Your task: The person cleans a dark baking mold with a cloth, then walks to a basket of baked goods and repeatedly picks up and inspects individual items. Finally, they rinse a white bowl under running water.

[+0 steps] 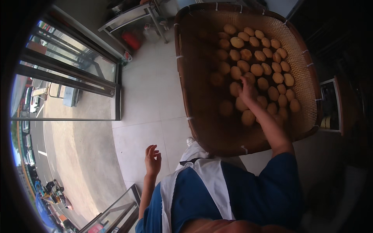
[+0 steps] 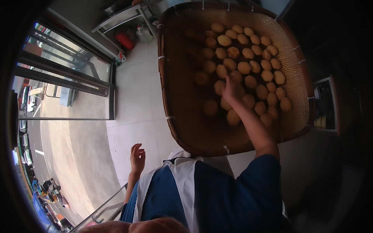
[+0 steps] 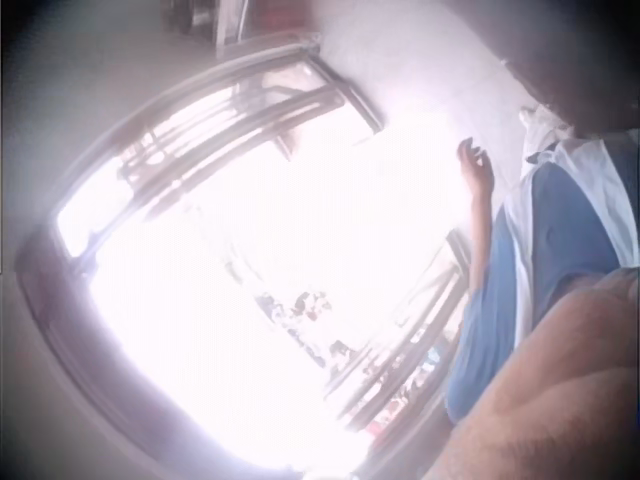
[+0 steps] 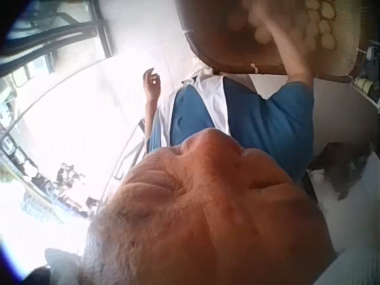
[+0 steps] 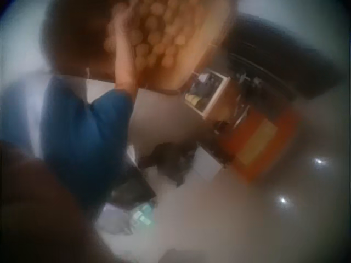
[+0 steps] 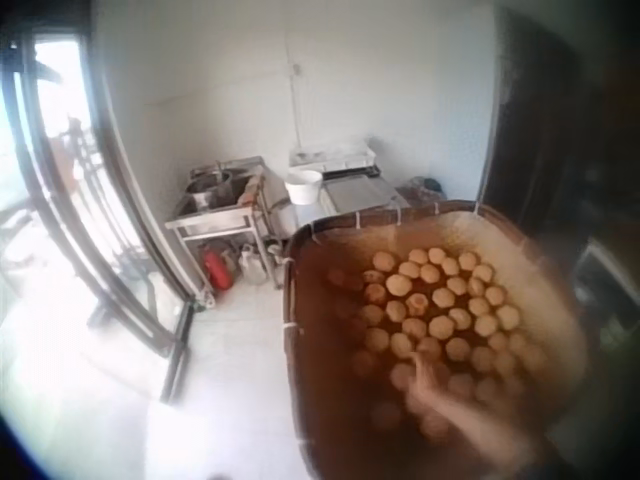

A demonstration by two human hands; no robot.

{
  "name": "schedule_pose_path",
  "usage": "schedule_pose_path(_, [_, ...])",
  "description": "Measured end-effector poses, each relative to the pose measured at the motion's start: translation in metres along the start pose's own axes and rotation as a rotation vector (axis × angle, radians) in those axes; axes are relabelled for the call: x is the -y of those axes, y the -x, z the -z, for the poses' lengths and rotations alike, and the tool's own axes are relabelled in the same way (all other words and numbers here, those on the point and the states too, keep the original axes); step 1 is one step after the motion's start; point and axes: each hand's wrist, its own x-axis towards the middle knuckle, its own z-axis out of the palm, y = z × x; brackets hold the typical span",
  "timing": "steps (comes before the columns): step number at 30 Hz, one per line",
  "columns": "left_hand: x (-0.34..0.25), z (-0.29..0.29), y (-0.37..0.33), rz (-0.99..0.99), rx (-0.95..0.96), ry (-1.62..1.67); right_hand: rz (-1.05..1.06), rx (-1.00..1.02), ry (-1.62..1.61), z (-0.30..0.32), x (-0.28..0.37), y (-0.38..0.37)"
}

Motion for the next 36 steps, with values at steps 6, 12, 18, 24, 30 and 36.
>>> schedule_pose_path(6, [0.012, 0.009, -0.030, -0.020, 0.089, 0.025, -0.345, 0.076, -0.032, 0.014, -0.022, -0.013])
schedule_pose_path(12, [-0.017, 0.000, -0.036, -0.098, 0.102, 0.017, 0.161, 0.223, 0.235, -0.074, 0.042, -0.020])
schedule_pose_path(18, [-0.017, 0.003, -0.028, -0.055, 0.168, -0.104, 0.384, 0.322, 0.488, -0.111, 0.039, -0.048])
schedule_pose_path(24, [-0.021, -0.011, -0.020, 0.008, 0.174, -0.065, -0.074, 0.459, -0.600, -0.072, 0.053, -0.038])
schedule_pose_path(30, [-0.024, -0.016, -0.018, 0.003, 0.142, -0.051, -0.144, 0.603, -0.309, -0.068, 0.022, -0.044])
schedule_pose_path(36, [-0.022, -0.015, -0.013, 0.060, 0.125, -0.074, 0.390, 0.240, 0.194, -0.066, 0.061, -0.101])
